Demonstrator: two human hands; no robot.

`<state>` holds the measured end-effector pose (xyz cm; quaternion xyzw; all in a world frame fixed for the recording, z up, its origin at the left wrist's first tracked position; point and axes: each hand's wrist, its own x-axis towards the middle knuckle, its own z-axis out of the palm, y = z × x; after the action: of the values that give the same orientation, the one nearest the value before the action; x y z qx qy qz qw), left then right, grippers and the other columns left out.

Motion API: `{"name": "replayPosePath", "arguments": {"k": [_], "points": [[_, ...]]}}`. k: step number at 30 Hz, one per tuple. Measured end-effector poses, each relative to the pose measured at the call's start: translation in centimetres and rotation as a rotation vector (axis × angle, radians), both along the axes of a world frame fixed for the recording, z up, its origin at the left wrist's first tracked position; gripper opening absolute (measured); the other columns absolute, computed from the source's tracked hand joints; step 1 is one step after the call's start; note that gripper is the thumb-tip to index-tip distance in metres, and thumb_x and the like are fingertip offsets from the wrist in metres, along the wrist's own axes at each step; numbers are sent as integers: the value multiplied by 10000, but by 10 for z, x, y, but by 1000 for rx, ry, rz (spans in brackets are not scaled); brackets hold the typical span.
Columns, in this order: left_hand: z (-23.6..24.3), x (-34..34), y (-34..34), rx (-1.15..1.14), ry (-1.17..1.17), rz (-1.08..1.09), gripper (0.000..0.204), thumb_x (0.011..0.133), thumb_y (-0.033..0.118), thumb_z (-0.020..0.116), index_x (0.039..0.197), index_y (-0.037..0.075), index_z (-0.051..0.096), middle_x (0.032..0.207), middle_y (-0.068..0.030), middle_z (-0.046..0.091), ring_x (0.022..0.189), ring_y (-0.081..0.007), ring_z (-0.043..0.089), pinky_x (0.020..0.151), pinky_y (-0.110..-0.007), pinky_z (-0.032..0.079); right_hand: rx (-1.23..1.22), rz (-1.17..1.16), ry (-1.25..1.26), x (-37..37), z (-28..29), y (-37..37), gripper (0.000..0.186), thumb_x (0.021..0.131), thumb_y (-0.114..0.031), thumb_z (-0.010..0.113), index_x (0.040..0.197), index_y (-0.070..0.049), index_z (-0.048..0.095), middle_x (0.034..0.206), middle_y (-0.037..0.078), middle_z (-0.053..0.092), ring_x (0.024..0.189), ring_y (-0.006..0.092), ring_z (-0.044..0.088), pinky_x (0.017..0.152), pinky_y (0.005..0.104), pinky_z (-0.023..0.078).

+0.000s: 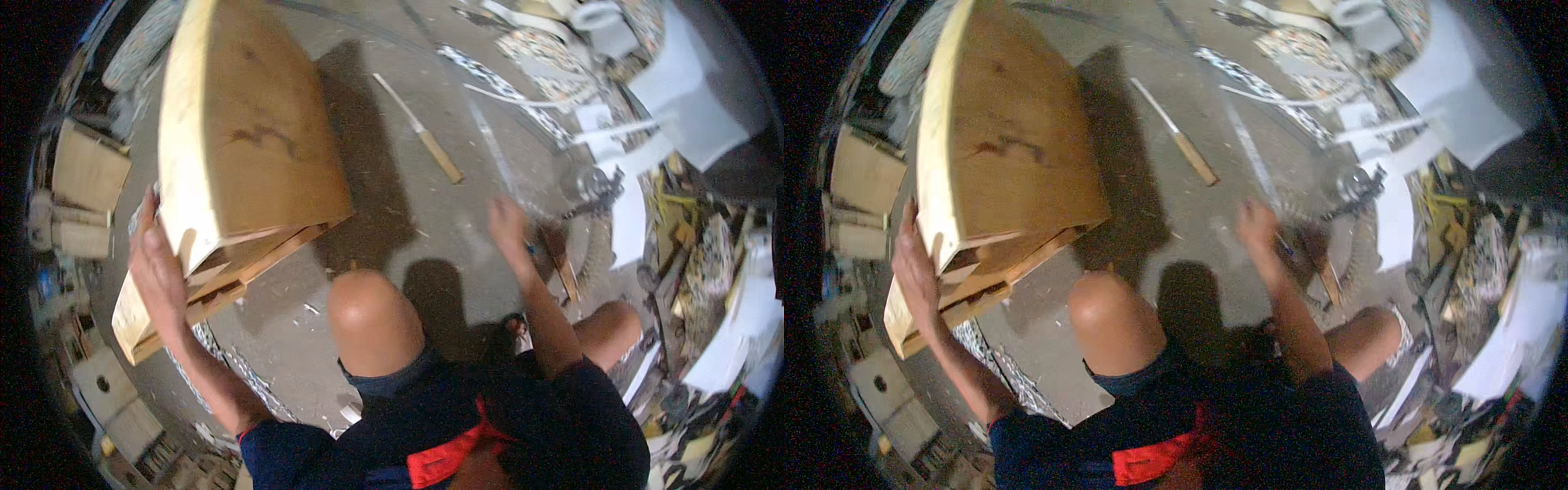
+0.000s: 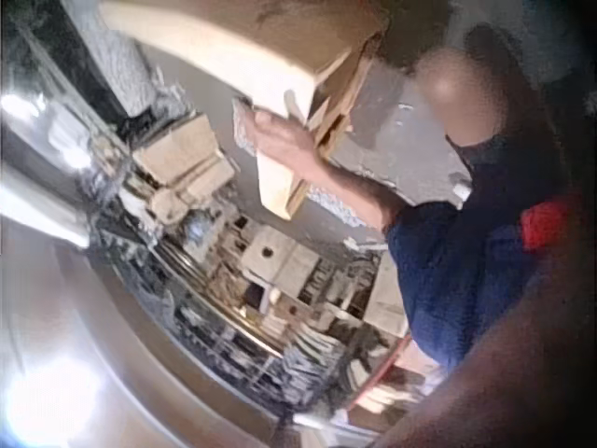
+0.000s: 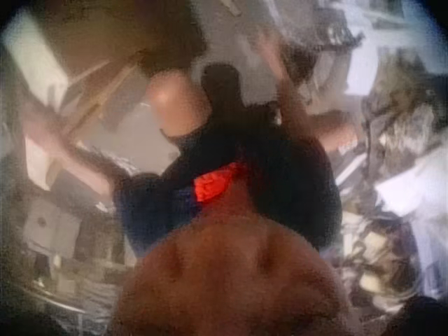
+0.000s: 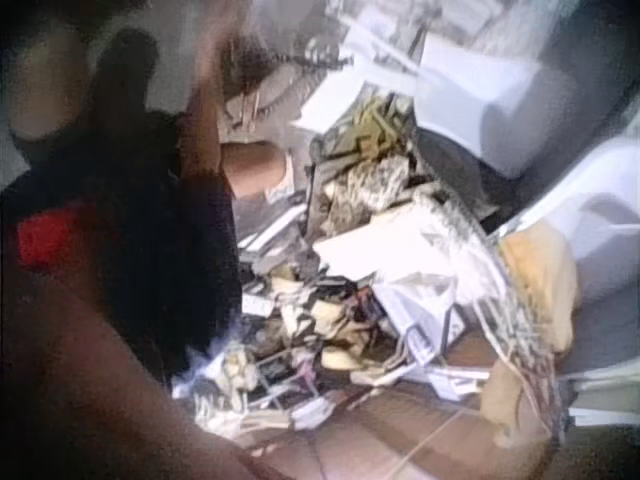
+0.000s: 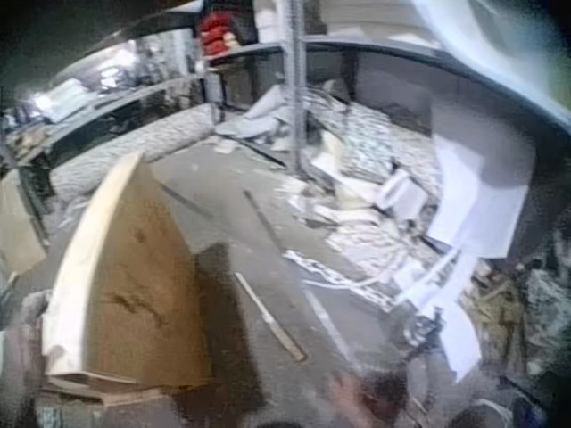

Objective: The person applies adhesive to a wooden chair frame, then cuts and fits white foam padding onto the seat and backrest. They trim excess foam and smooth the edges to complete the upholstery.

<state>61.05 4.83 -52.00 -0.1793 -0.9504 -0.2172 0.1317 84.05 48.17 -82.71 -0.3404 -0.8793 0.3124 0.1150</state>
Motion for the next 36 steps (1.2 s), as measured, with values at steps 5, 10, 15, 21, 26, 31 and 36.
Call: {"name": "replayPosePath", "arguments": {"k": [5, 10, 15, 21, 26, 31, 36], "points": [[5, -15, 23, -39, 8, -18, 624, 1063, 419, 298, 1295, -84, 584, 1295, -262, 616, 1246, -375, 565, 1061, -433, 401, 148, 34, -213, -123, -23, 12, 325, 884, -279, 669, 1073, -14, 675, 1021, 218, 646, 987, 410, 635, 852, 481, 545], [-11, -31, 12, -32, 28, -3, 602, 1066, 416, 318, 1286, -71, 594, 1246, -259, 642, 1183, -357, 596, 1027, -425, 418, 305, -8, -336, -160, -73, 30, 296, 881, -209, 645, 1118, -33, 652, 1092, 184, 647, 1067, 386, 615, 850, 465, 563], [-26, -34, -1, 20, -102, 66, 599, 1073, 415, 348, 1350, -81, 539, 1349, -254, 579, 1248, -349, 542, 1077, -427, 401, -171, -87, -57, -137, -24, 34, 252, 873, -110, 563, 1111, -33, 591, 1061, 242, 652, 932, 394, 671, 768, 536, 533], [-23, -53, -48, -103, -233, 51, 736, 996, 581, 410, 1449, 1, 423, 1474, -273, 415, 1286, -420, 496, 1069, -474, 405, 208, -135, 170, -13, 217, 79, 377, 862, -269, 690, 1111, -9, 578, 959, 235, 632, 877, 399, 660, 757, 512, 530], [-8, -59, -72, -352, -123, -40, 756, 956, 571, 498, 1490, 63, 330, 1515, -236, 334, 1249, -407, 517, 1048, -519, 414, 571, -554, 179, 169, 249, 162, 389, 832, -310, 710, 1072, -36, 571, 957, 231, 645, 882, 427, 645, 746, 517, 521], [-28, -68, -62, -361, -107, -4, 740, 976, 583, 448, 1466, 32, 388, 1485, -258, 389, 1258, -420, 514, 1048, -499, 418, 333, -1022, -80, 344, 127, 150, 389, 829, -266, 724, 1083, -18, 567, 962, 256, 665, 899, 443, 655, 773, 508, 517], [-26, -81, -72, -434, -55, 10, 745, 997, 596, 398, 1443, 2, 446, 1455, -280, 443, 1268, -433, 511, 1048, -480, 422, 185, -1175, -205, 436, 7, 81, 383, 859, -235, 702, 1129, -8, 553, 990, 265, 664, 884, 438, 664, 757, 500, 527]]}}
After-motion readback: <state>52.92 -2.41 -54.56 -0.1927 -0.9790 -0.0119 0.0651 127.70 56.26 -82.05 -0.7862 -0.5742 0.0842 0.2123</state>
